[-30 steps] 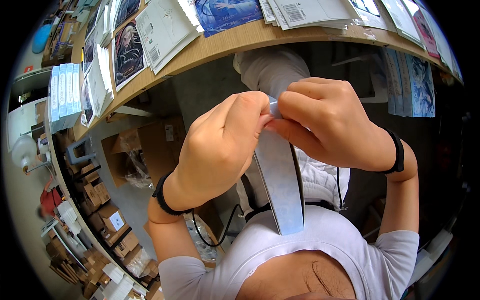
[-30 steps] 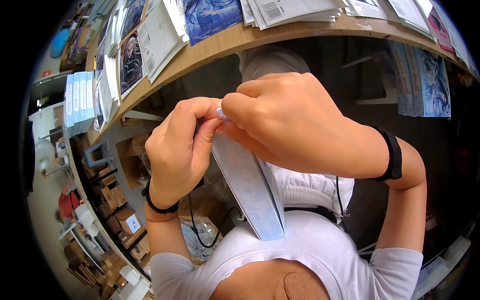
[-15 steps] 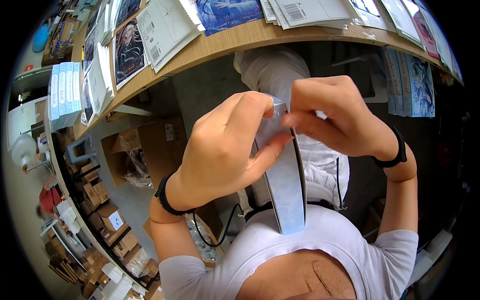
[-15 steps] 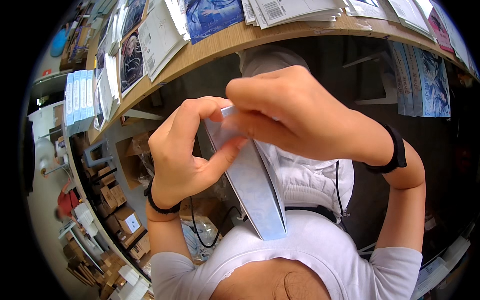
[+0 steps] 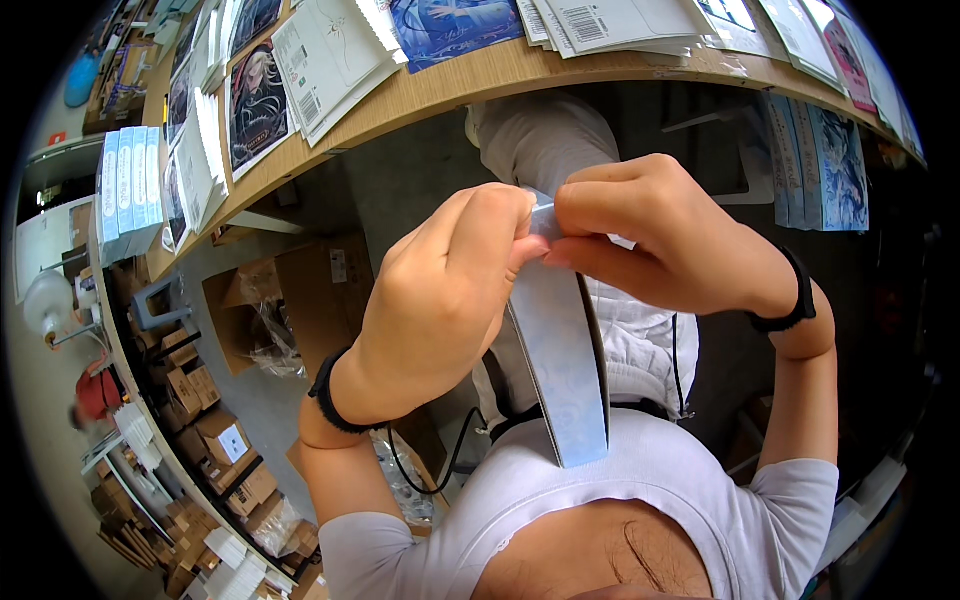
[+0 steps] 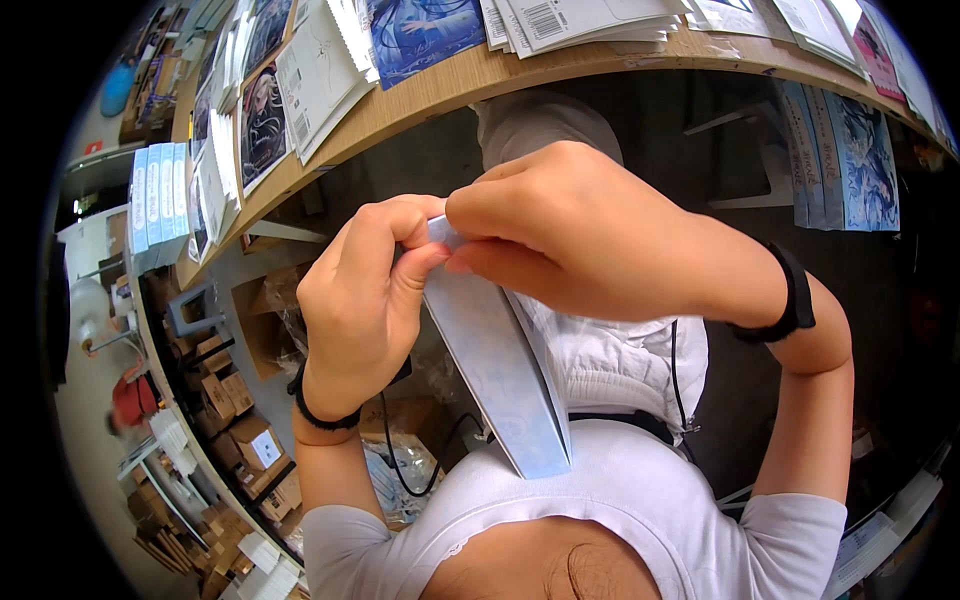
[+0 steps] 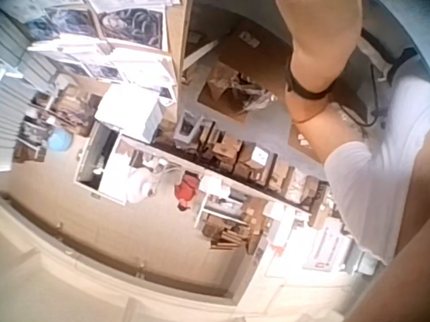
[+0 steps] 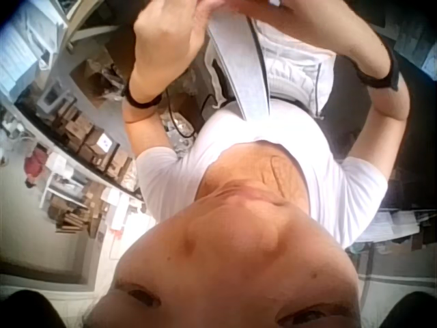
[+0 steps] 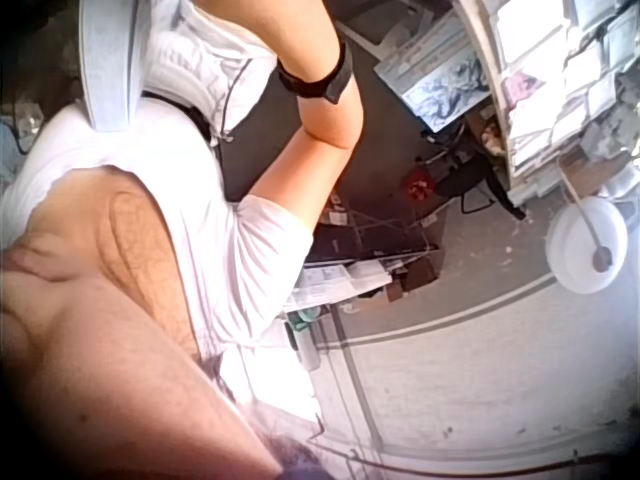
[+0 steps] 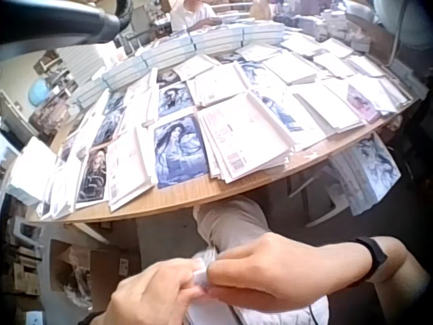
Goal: The person repeatedly opens white paper envelopes, removes flat printed merchandise, and places them into clear plastic sleeves. They then fold the sleeve flaps to seal the items. The process is repeated for multiple units on a table filled with similar items.
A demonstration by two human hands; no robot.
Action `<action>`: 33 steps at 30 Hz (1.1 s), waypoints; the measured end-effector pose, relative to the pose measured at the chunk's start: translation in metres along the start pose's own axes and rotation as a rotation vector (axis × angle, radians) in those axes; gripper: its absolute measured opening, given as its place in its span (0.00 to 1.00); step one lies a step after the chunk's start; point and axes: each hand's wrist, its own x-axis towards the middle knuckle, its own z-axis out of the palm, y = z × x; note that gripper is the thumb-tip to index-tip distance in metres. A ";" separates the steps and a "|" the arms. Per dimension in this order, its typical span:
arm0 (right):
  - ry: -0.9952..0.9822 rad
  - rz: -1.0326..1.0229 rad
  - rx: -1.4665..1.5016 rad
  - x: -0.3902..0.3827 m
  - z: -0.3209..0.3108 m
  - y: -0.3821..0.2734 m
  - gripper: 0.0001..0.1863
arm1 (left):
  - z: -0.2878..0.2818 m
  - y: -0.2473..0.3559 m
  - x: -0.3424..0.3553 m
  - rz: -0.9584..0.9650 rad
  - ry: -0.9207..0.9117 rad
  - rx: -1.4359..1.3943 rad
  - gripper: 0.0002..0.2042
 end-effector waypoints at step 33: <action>0.247 -0.061 0.212 -0.002 0.019 0.042 0.05 | 0.017 -0.032 0.001 -0.161 0.265 -0.085 0.08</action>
